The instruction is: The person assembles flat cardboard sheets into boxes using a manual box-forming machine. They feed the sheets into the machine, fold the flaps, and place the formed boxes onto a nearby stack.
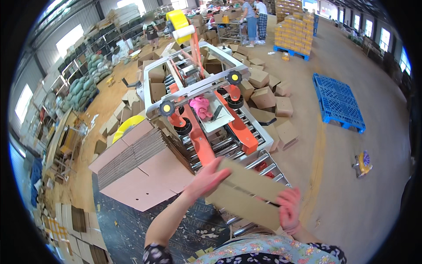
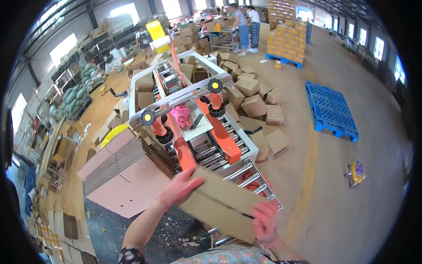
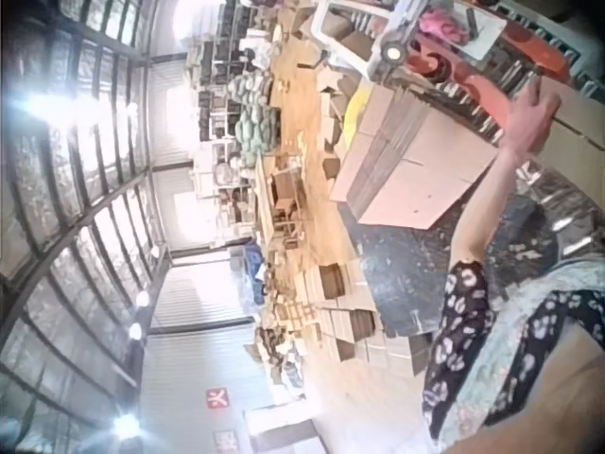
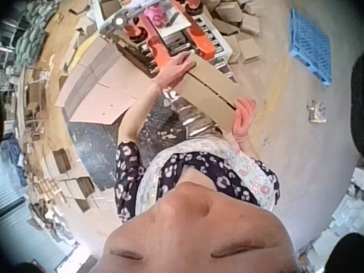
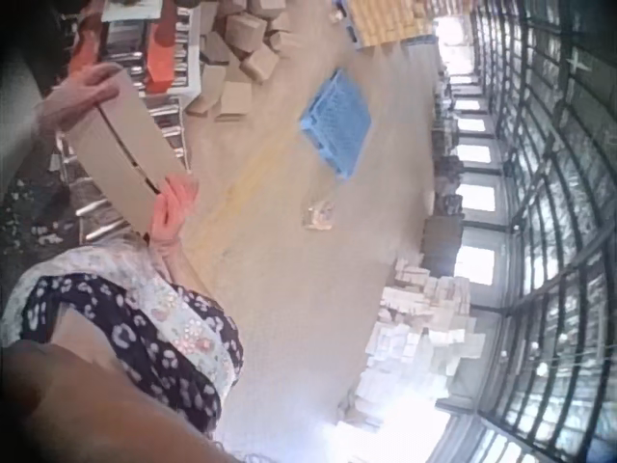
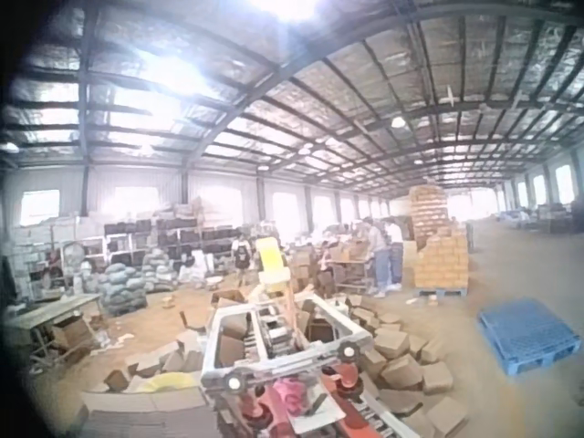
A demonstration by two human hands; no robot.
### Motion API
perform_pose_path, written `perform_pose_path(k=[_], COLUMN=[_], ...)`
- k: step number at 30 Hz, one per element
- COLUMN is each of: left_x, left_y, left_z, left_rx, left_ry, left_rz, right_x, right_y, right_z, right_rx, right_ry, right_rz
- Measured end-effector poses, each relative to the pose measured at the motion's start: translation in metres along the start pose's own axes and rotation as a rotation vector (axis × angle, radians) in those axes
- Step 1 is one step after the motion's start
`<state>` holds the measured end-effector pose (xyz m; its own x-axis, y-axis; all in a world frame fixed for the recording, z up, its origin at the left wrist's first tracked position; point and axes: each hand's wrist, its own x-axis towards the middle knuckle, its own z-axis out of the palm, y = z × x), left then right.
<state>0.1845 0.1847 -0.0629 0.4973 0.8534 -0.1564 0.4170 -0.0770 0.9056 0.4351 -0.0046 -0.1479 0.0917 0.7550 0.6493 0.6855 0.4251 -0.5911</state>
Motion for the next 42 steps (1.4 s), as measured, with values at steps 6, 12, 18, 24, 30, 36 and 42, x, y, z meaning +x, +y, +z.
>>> perform_pose_path(k=[6,12,18,24,30,36,42], left_x=[0.115,-0.014,-0.144,-0.247,-0.259,-0.273,-0.295], left_y=[-0.024,-0.111,-0.191,-0.160,-0.135,-0.097,0.015], left_z=[0.040,-0.009,-0.115,-0.185,-0.223,-0.039,-0.025], left_rx=[0.669,0.715,0.930,1.016,1.111,1.166,0.550], left_ry=[0.676,0.486,1.023,0.840,0.840,0.566,-0.022], left_rz=[0.755,0.475,-0.115,-0.079,-0.618,0.134,0.037], right_x=[0.045,0.130,0.180,0.136,0.130,0.101,0.056], right_y=[0.053,0.037,-0.170,-0.173,-0.163,-0.121,-0.148], right_z=[0.126,0.220,0.346,0.352,0.226,0.137,0.137], right_rx=[-0.165,-0.207,-0.058,0.278,0.860,1.076,0.802], right_ry=[0.351,0.380,-0.316,-0.405,-0.633,-1.504,-0.855], right_rz=[0.007,-0.079,-0.674,-0.967,-0.912,-0.671,-0.843])
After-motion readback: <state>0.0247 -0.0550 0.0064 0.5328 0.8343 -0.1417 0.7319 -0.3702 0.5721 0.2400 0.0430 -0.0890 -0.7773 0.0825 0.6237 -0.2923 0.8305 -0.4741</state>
